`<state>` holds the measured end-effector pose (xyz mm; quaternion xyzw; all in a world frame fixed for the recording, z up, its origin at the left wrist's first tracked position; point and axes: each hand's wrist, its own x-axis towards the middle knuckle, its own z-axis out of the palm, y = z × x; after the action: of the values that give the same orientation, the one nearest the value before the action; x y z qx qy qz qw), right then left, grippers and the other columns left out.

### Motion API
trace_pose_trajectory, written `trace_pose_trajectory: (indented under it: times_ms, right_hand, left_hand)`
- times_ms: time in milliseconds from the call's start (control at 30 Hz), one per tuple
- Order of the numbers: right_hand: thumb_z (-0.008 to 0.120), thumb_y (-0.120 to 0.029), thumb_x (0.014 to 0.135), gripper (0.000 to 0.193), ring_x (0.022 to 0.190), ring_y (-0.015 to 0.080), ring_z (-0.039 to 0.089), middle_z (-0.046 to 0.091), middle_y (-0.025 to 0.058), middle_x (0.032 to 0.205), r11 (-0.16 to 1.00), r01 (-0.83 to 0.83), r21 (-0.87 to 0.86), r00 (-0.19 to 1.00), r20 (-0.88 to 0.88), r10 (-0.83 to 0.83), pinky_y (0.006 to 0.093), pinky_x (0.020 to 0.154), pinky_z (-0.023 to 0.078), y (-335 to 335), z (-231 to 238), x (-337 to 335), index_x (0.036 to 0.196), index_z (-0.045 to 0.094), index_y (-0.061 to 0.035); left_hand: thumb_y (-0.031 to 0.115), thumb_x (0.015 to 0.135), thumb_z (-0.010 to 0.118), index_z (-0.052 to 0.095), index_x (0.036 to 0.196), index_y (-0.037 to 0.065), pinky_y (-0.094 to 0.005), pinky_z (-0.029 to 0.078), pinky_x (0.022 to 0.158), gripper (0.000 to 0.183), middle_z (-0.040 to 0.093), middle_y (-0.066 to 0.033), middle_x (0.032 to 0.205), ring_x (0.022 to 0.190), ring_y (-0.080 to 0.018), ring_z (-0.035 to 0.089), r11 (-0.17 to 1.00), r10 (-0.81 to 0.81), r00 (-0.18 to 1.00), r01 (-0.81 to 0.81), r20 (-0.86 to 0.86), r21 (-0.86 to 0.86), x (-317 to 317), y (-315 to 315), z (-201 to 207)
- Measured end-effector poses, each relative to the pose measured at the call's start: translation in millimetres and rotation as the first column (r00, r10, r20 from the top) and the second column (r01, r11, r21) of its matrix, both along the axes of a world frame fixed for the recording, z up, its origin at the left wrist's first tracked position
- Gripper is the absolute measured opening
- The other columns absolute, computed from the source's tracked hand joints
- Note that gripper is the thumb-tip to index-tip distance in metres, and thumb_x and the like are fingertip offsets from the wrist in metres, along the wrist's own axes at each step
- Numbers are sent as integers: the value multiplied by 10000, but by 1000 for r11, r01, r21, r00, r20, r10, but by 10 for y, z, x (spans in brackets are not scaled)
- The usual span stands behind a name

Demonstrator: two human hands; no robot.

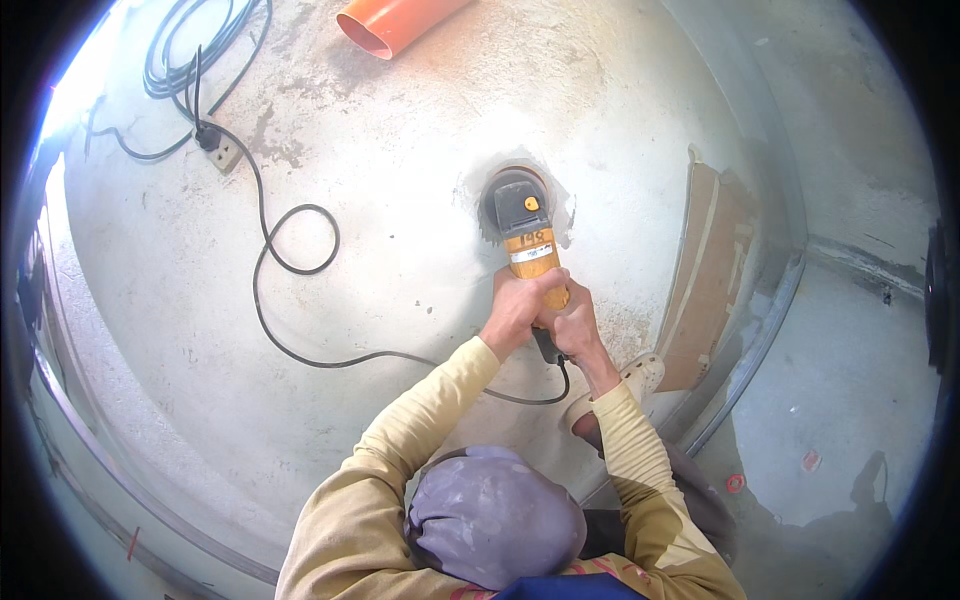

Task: The person uses an angle grinder to cut and smooth the edges of a circular hole in a concrete floor. They then clear debris from the hole by hand.

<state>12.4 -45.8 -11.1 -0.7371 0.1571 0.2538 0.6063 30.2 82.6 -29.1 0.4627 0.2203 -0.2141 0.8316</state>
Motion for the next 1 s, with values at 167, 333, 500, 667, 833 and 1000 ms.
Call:
trace_pose_trajectory:
  times_ms: [167,333,500,667,833,1000]
  right_hand:
    - [830,-202,806,480,942,180,681,736,122,1043,998,-13,-62,999,-30,11,338,854,558,-49,21,-74,1184,659,39]
    - [845,-258,814,563,944,178,695,740,125,1045,996,-15,-86,1000,6,16,333,854,566,-24,24,-108,1222,642,73]
    - [834,-233,823,532,885,161,696,740,120,1007,997,-1,-71,1000,-21,0,313,795,571,-9,-42,-94,1213,642,73]
    - [817,-204,832,483,855,152,691,738,114,971,996,9,-84,999,-31,-12,315,776,571,30,-11,-120,1189,649,74]
    - [812,-197,821,464,844,144,685,736,105,962,997,59,-49,998,-4,-60,306,761,566,77,11,-139,1164,655,73]
    - [803,-185,824,451,840,144,684,735,100,965,997,32,-68,999,-16,-33,303,760,565,63,-48,-101,1163,655,73]
  left_hand:
    - [79,855,810,698,1051,-27,-349,588,702,250,722,-99,939,808,-201,718,985,23,956,-73,-293,-158,-19,-51,73]
    - [63,847,822,695,1047,-32,-341,593,704,256,725,-93,950,804,-186,721,983,51,978,-85,-202,-162,-57,-84,-45]
    - [50,846,816,696,1054,-38,-335,592,689,256,727,-97,953,796,-191,726,987,57,978,-85,-201,-137,-35,-76,-104]
    - [45,842,821,698,1060,-34,-338,590,692,262,727,-99,959,802,-192,724,991,19,964,-54,-264,-125,-32,-35,-18]
    - [42,834,827,699,1059,-38,-340,587,673,270,726,-98,948,785,-195,721,986,44,971,-79,-236,-144,-42,-29,-11]
    - [42,834,828,701,1068,-30,-340,584,661,277,724,-101,948,777,-196,719,988,36,970,-70,-239,-135,7,-15,-45]
